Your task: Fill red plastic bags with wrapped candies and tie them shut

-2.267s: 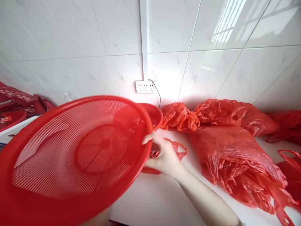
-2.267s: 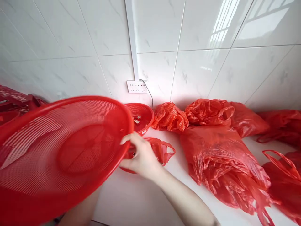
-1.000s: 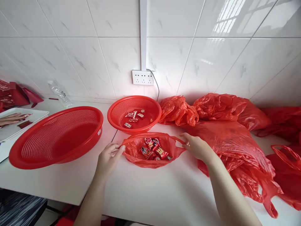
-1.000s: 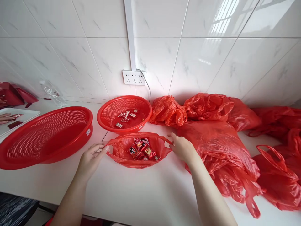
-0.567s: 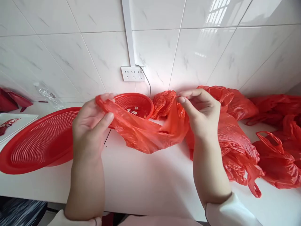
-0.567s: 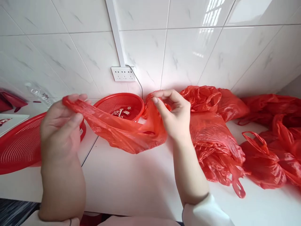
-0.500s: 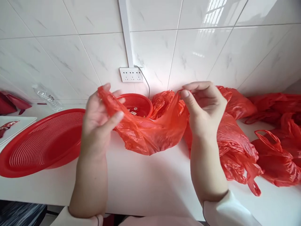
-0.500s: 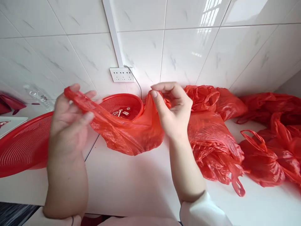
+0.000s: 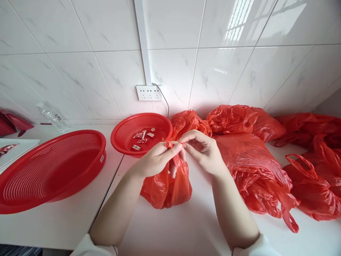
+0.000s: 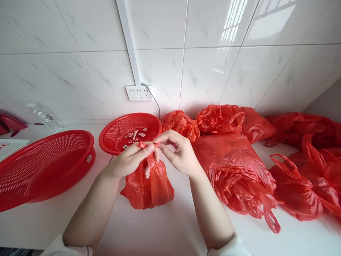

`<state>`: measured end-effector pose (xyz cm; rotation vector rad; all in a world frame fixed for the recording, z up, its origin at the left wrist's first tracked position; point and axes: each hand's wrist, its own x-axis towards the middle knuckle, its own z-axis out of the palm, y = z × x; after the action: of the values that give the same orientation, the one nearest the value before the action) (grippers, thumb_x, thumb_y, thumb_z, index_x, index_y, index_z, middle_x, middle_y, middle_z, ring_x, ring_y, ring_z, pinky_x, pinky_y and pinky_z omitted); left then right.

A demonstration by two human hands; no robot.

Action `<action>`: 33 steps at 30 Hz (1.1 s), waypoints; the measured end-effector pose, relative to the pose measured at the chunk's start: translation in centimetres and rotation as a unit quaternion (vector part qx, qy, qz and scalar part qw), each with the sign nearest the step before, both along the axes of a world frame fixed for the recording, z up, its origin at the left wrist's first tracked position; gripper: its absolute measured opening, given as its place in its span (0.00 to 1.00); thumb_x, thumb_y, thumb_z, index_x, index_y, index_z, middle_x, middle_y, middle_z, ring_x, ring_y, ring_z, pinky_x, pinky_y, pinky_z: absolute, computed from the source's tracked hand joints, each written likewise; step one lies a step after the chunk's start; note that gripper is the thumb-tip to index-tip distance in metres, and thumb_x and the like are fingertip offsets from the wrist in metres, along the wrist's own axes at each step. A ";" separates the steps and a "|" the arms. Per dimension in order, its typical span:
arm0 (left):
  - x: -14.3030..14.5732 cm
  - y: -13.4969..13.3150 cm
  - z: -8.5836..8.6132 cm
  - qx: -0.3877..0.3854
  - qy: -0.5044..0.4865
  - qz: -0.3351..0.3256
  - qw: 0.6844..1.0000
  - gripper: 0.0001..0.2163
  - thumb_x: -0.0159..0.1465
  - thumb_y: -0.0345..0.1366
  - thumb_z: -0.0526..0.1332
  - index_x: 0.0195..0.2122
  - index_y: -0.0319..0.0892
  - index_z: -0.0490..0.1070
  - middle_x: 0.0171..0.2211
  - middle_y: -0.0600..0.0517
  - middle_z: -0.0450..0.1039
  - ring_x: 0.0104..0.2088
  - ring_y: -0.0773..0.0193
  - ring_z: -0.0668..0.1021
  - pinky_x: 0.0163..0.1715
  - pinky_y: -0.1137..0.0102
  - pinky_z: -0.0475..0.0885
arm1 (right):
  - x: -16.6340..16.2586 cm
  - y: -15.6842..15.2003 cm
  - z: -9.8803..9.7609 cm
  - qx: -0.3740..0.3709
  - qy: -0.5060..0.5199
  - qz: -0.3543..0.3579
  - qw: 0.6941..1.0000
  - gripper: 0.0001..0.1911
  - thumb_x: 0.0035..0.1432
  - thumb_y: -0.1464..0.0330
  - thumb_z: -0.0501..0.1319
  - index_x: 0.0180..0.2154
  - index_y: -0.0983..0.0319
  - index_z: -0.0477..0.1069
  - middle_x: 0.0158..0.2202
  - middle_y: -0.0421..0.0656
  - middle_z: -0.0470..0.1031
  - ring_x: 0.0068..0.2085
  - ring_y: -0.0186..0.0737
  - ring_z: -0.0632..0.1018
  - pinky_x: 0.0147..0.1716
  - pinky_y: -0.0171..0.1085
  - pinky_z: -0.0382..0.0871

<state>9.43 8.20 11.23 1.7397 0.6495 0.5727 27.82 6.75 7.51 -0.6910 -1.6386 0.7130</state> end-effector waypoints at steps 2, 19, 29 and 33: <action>-0.3 -0.2 -0.4 -0.036 0.000 0.003 0.999 0.20 0.69 0.50 0.48 0.40 0.41 0.72 0.14 0.57 0.67 0.14 0.68 0.72 0.24 0.71 0.72 | 0.0 0.0 -0.9 -0.015 0.051 -0.007 0.999 0.02 0.61 0.70 0.61 0.38 0.60 0.72 0.35 0.42 0.74 0.37 0.37 0.76 0.41 0.39 0.73; -3.0 -2.5 -3.0 0.466 0.107 0.111 0.871 0.16 0.60 0.20 0.54 0.44 0.45 0.68 0.37 0.53 0.76 0.35 0.66 0.78 0.34 0.72 0.72 | -0.7 -0.2 -1.4 -0.102 -0.020 0.081 0.991 0.15 0.66 0.66 0.54 0.54 0.55 0.67 0.54 0.46 0.70 0.52 0.40 0.74 0.52 0.44 0.70; -3.3 0.3 -4.4 0.610 -0.006 0.203 0.766 0.11 0.58 0.27 0.66 0.40 0.48 0.75 0.34 0.55 0.78 0.32 0.68 0.80 0.34 0.73 0.75 | -1.0 1.4 -3.1 -0.171 0.121 0.063 0.976 0.07 0.56 0.64 0.66 0.35 0.59 0.73 0.30 0.40 0.74 0.31 0.33 0.74 0.33 0.35 0.71; -4.7 1.0 -4.0 0.622 0.033 0.217 0.752 0.05 0.57 0.31 0.68 0.33 0.46 0.74 0.26 0.57 0.76 0.27 0.68 0.77 0.28 0.72 0.72 | -0.3 1.1 -2.6 -0.229 0.197 0.114 0.946 0.09 0.56 0.61 0.64 0.34 0.59 0.69 0.22 0.35 0.63 0.21 0.29 0.62 0.20 0.31 0.57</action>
<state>4.68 9.22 7.25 2.8647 0.7881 1.5185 27.50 7.90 4.87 -0.6338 -1.1985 1.3373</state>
